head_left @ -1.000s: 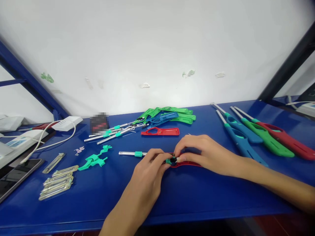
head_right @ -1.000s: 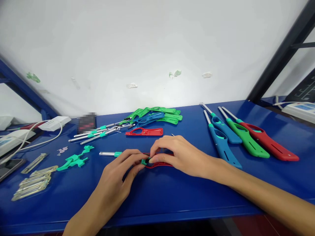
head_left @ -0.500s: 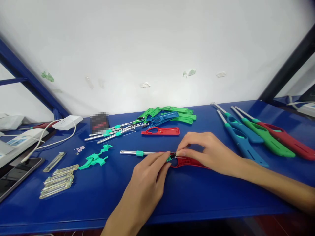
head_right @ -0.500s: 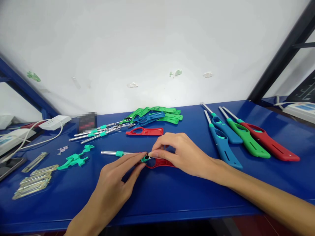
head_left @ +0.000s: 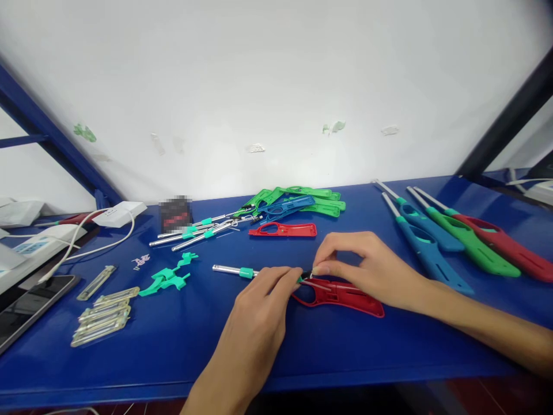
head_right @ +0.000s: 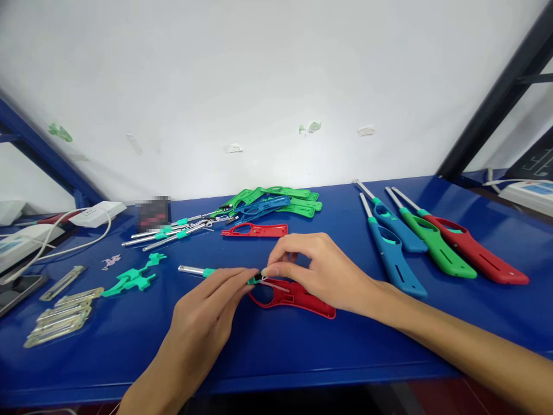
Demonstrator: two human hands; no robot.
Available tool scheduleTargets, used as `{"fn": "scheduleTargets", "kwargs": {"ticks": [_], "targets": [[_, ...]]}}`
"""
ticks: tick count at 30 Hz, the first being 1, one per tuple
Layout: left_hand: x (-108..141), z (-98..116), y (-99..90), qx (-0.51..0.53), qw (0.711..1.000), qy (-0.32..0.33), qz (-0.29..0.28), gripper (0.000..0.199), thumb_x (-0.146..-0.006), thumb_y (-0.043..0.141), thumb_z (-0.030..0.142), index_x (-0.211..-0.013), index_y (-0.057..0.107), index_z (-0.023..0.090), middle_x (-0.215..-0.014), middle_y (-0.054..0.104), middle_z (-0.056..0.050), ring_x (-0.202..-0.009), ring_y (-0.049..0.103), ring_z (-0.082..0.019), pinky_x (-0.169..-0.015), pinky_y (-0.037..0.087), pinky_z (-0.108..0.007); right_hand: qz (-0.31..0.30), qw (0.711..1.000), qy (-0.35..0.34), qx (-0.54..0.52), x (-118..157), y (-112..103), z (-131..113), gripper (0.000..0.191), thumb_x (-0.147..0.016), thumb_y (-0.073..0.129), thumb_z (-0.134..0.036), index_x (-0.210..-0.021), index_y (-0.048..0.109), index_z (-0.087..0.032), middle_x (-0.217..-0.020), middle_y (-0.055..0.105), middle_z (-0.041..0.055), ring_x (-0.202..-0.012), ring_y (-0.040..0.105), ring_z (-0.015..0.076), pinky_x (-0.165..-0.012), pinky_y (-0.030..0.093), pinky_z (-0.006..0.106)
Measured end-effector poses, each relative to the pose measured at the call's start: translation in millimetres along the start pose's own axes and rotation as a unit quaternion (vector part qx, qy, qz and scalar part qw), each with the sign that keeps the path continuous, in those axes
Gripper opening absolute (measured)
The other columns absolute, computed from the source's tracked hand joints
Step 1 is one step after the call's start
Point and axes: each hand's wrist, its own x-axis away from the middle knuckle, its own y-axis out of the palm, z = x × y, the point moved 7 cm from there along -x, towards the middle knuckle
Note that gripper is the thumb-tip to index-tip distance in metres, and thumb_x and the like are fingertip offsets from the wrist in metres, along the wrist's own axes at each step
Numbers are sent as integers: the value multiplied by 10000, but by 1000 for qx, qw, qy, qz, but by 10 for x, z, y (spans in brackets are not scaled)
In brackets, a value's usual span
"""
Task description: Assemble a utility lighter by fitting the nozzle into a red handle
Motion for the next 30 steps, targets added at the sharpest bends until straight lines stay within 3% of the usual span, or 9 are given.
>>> {"fn": "scheduleTargets", "kwargs": {"ticks": [12, 30], "targets": [[8, -10, 34, 34, 999, -20, -36, 383, -998, 548, -62, -1274, 626, 193, -1119, 719, -33, -940, 660, -176, -830, 551, -293, -14, 999, -16, -27, 3, 31, -19, 297, -1035, 694, -442, -903, 709, -176, -871, 714, 0, -797, 681, 153, -781, 585, 339], [18, -4, 32, 44, 999, -2, -26, 441, -951, 538, -126, -1275, 617, 163, -1083, 676, -30, -926, 628, -162, -854, 533, -278, -24, 999, -35, -34, 28, 67, -2, 310, -1046, 678, -429, -872, 685, -173, -850, 697, -6, -778, 670, 147, -764, 578, 329]]}}
